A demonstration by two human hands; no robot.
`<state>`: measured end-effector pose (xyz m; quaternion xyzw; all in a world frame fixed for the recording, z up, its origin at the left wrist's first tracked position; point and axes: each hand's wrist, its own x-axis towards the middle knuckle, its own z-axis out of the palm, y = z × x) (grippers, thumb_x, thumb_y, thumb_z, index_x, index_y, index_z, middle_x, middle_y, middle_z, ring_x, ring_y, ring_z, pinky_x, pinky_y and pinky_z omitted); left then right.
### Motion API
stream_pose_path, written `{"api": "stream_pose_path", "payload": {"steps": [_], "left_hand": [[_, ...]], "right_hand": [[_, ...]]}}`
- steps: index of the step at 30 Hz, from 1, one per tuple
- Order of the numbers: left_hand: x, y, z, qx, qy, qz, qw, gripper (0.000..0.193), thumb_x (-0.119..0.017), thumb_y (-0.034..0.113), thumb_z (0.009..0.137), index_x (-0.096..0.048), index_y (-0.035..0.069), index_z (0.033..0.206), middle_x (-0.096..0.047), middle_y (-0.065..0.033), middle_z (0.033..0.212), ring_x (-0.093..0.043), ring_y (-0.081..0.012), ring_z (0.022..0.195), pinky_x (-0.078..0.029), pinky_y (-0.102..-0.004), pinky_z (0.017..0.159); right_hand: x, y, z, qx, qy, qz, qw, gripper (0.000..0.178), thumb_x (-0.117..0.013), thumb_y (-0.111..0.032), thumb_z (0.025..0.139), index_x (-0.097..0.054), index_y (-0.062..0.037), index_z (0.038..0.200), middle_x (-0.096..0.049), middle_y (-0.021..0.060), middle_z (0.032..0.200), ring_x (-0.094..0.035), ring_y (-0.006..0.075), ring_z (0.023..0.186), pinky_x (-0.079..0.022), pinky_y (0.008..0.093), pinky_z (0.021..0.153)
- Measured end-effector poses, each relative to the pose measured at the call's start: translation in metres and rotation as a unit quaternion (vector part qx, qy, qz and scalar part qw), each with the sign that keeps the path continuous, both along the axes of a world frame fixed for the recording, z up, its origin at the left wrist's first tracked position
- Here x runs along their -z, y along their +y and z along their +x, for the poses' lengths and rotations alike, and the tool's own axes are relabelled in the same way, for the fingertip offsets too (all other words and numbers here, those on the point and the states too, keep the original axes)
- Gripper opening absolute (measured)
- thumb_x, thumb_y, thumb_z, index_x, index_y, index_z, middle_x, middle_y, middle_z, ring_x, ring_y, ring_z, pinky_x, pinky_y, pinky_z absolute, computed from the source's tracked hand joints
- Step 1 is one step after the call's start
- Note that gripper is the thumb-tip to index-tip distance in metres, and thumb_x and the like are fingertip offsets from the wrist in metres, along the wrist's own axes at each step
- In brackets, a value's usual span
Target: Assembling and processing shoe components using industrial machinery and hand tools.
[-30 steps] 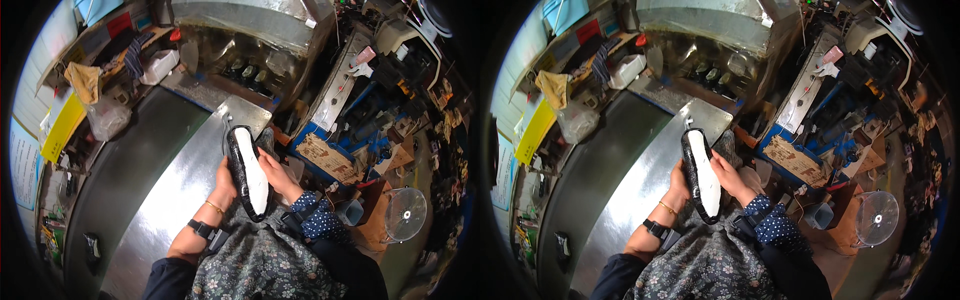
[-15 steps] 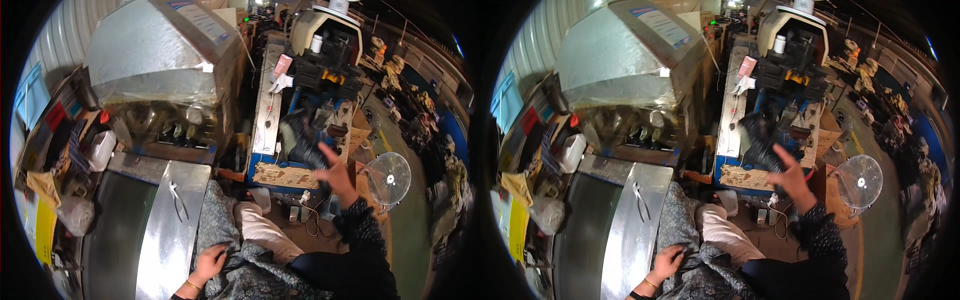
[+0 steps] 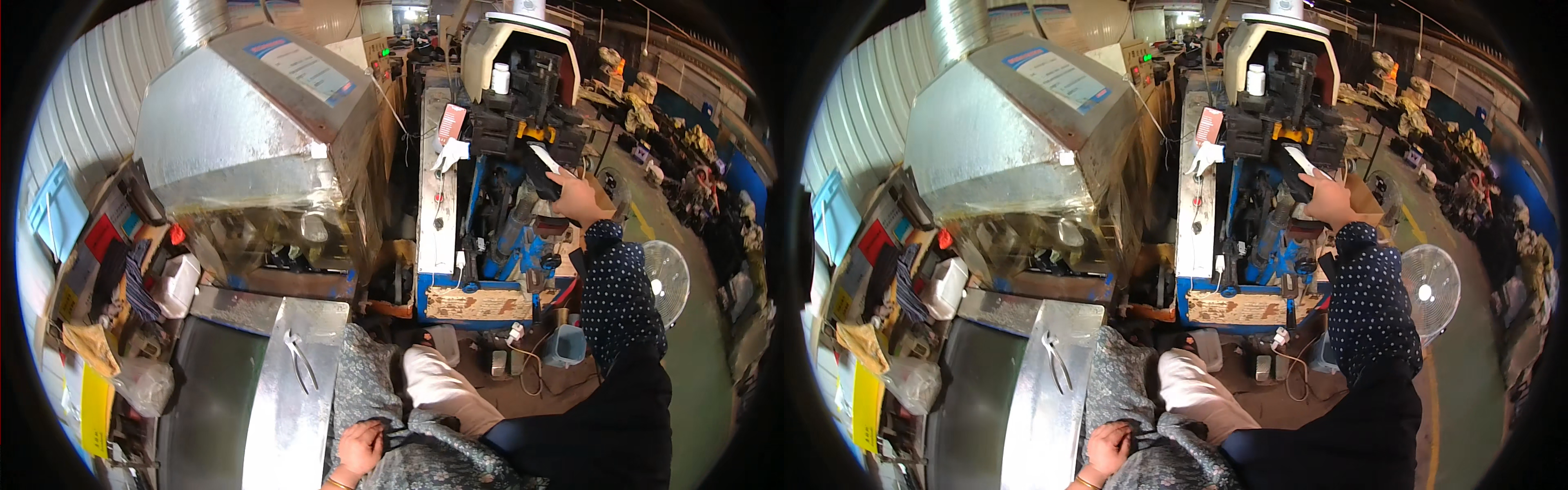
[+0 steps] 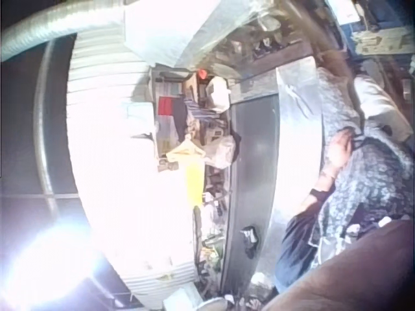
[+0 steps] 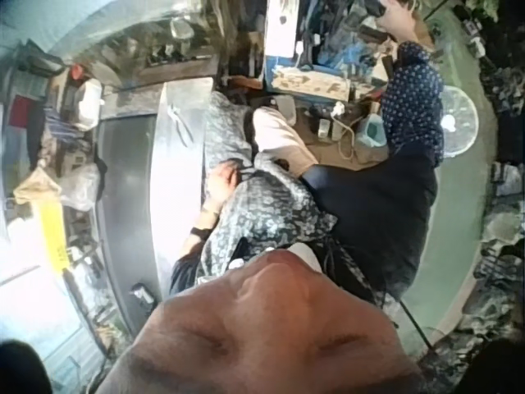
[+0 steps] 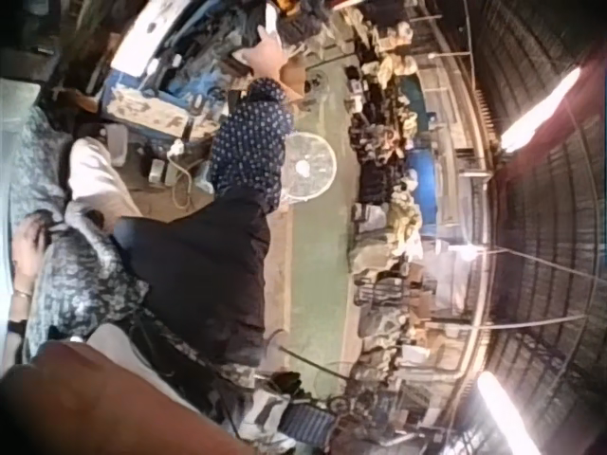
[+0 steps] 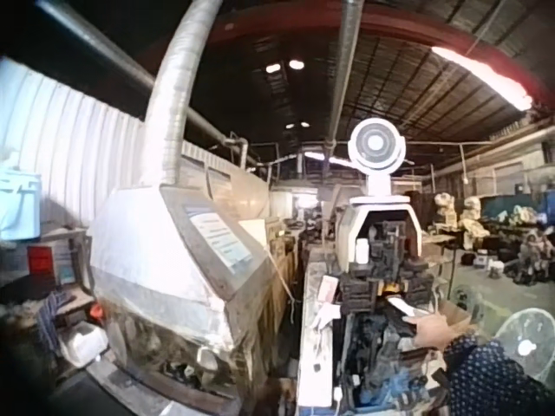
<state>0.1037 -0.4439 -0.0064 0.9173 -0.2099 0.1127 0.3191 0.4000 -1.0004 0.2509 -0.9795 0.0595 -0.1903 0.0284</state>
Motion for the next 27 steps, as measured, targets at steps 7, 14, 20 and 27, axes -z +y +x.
{"api": "stream_pose_path", "payload": {"steps": [7,14,20,27], "left_hand": [[-0.005,-0.011,-0.002,0.002,0.005,0.000,1.000,0.017,-0.069,0.010,0.079,-0.075,0.008,0.095,-0.073,-0.0083,0.102,-0.068,-0.0294,0.090,-0.053,-0.0393,0.080],[-0.003,-0.014,-0.001,0.002,0.020,-0.008,1.000,0.017,-0.068,0.011,0.081,-0.075,0.008,0.096,-0.073,-0.0086,0.103,-0.068,-0.0307,0.091,-0.053,-0.0391,0.082],[0.009,-0.012,0.001,-0.030,0.055,-0.032,0.998,0.023,-0.065,0.017,0.089,-0.073,0.006,0.108,-0.071,-0.0138,0.112,-0.066,-0.0356,0.106,-0.052,-0.0431,0.093],[0.010,0.013,-0.017,-0.011,0.093,-0.107,0.990,0.021,-0.065,0.011,0.088,-0.073,0.004,0.106,-0.071,-0.0121,0.112,-0.067,-0.0324,0.103,-0.054,-0.0389,0.092]], "right_hand": [[0.051,0.040,-0.008,0.098,-0.035,0.027,0.994,0.070,-0.066,-0.045,0.088,-0.041,-0.0316,0.152,-0.032,0.0012,0.162,-0.031,0.0523,0.136,-0.041,0.0570,0.107],[0.049,0.036,-0.009,0.103,-0.056,0.039,0.992,0.064,-0.064,-0.039,0.090,-0.044,-0.0288,0.150,-0.033,0.0031,0.161,-0.032,0.0529,0.135,-0.041,0.0578,0.106],[0.042,0.032,0.023,0.102,-0.062,0.048,0.992,0.063,-0.064,-0.035,0.088,-0.046,-0.0284,0.148,-0.035,0.0040,0.160,-0.034,0.0517,0.134,-0.040,0.0573,0.106],[0.009,0.073,0.038,0.069,-0.069,0.046,0.994,0.059,-0.065,-0.039,0.087,-0.053,-0.0255,0.143,-0.050,0.0084,0.150,-0.053,0.0338,0.131,-0.041,0.0467,0.110]]}}
